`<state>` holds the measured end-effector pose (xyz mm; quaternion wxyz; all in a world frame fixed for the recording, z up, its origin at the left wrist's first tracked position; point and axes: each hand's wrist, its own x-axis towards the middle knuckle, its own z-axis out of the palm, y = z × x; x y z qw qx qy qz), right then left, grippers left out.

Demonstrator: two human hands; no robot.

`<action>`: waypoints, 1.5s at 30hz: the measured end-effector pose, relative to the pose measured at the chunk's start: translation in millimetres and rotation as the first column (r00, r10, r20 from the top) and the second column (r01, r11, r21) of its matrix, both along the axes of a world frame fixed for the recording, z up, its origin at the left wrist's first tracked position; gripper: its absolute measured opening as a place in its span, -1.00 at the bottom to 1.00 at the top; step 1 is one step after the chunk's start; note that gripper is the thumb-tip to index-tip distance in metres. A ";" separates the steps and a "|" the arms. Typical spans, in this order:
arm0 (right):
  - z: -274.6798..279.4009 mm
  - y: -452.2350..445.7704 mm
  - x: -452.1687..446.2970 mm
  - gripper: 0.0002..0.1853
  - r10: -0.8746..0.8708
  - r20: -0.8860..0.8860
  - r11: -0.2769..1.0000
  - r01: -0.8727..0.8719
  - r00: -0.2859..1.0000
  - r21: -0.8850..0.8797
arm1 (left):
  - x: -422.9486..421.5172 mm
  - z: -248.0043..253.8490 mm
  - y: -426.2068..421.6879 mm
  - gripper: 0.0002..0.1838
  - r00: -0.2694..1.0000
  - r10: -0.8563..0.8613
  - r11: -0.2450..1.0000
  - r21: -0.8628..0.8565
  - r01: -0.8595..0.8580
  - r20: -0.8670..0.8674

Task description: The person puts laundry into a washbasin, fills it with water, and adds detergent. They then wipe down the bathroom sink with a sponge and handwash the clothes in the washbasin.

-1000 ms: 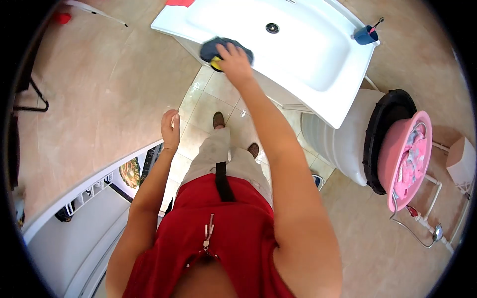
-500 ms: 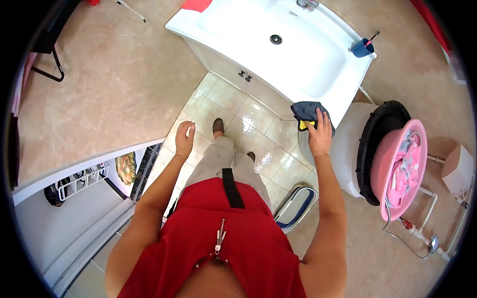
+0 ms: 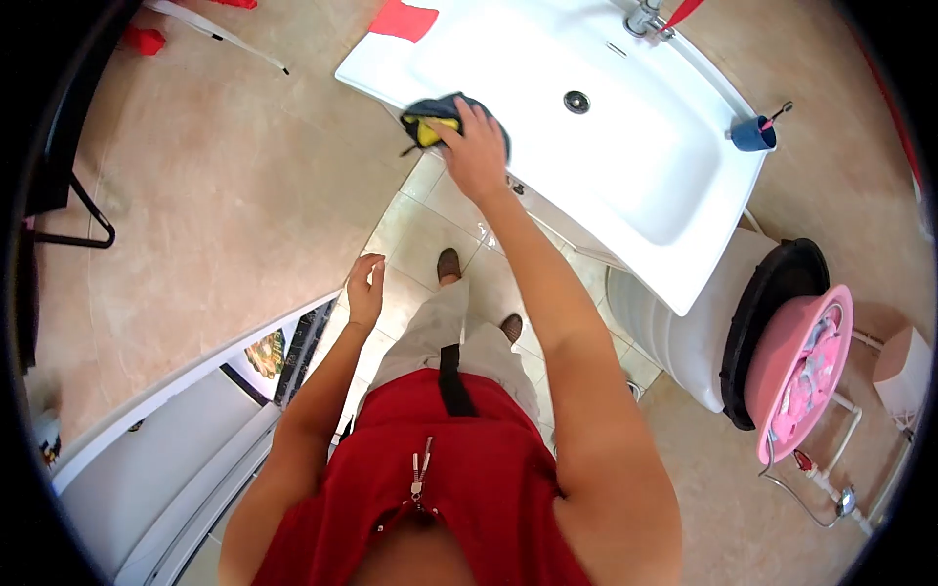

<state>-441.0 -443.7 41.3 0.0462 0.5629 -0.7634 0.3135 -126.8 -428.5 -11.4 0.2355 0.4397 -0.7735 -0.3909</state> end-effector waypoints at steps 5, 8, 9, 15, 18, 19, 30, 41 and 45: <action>-3.6 -117.9 18.2 -0.51 0.085 0.148 0.994 -0.094 0.985 0.055 | 6.4 2.6 -31.9 -0.75 0.998 0.056 0.996 0.073 -0.056 0.001; -7.0 -154.7 35.8 -0.59 0.103 0.027 0.973 -0.106 0.994 0.205 | 8.0 -4.9 -42.2 -0.75 0.999 0.046 0.995 0.090 -0.048 0.028; -12.0 -163.4 40.2 -0.63 0.103 -0.043 0.967 -0.090 0.994 0.236 | 7.8 -9.5 -44.4 -0.74 0.999 0.038 0.996 0.080 -0.040 0.033; -27.0 -126.8 40.2 -0.80 0.079 -0.310 0.994 -0.051 0.947 0.095 | -9.1 -8.2 -46.7 -0.75 0.999 -0.044 0.991 0.127 0.040 0.029; -28.3 -76.3 27.3 -0.85 0.020 -0.302 0.999 -0.030 0.953 -0.030 | -20.4 -4.5 -45.4 -0.74 0.998 -0.057 0.990 0.129 0.056 0.006; -25.2 -50.0 21.1 -0.85 0.025 -0.300 1.000 -0.026 0.953 0.000 | -23.1 -5.5 -43.3 -0.73 0.999 -0.049 0.988 0.146 0.049 -0.004; 0.7 268.9 -55.1 -0.79 -0.043 -0.405 0.952 0.161 0.913 0.262 | -48.6 10.2 43.2 -0.72 0.981 -0.188 0.981 0.043 0.191 -0.049; 55.8 454.3 -67.4 -0.74 -0.396 -0.108 0.842 0.407 0.912 0.355 | -33.7 13.2 117.9 -0.72 0.968 -0.244 0.970 0.005 0.244 -0.053; 62.2 493.5 -50.2 -0.60 -0.171 0.979 0.820 0.535 -0.110 0.203 | -25.4 15.4 133.0 -0.71 0.980 -0.199 0.976 0.086 0.201 -0.026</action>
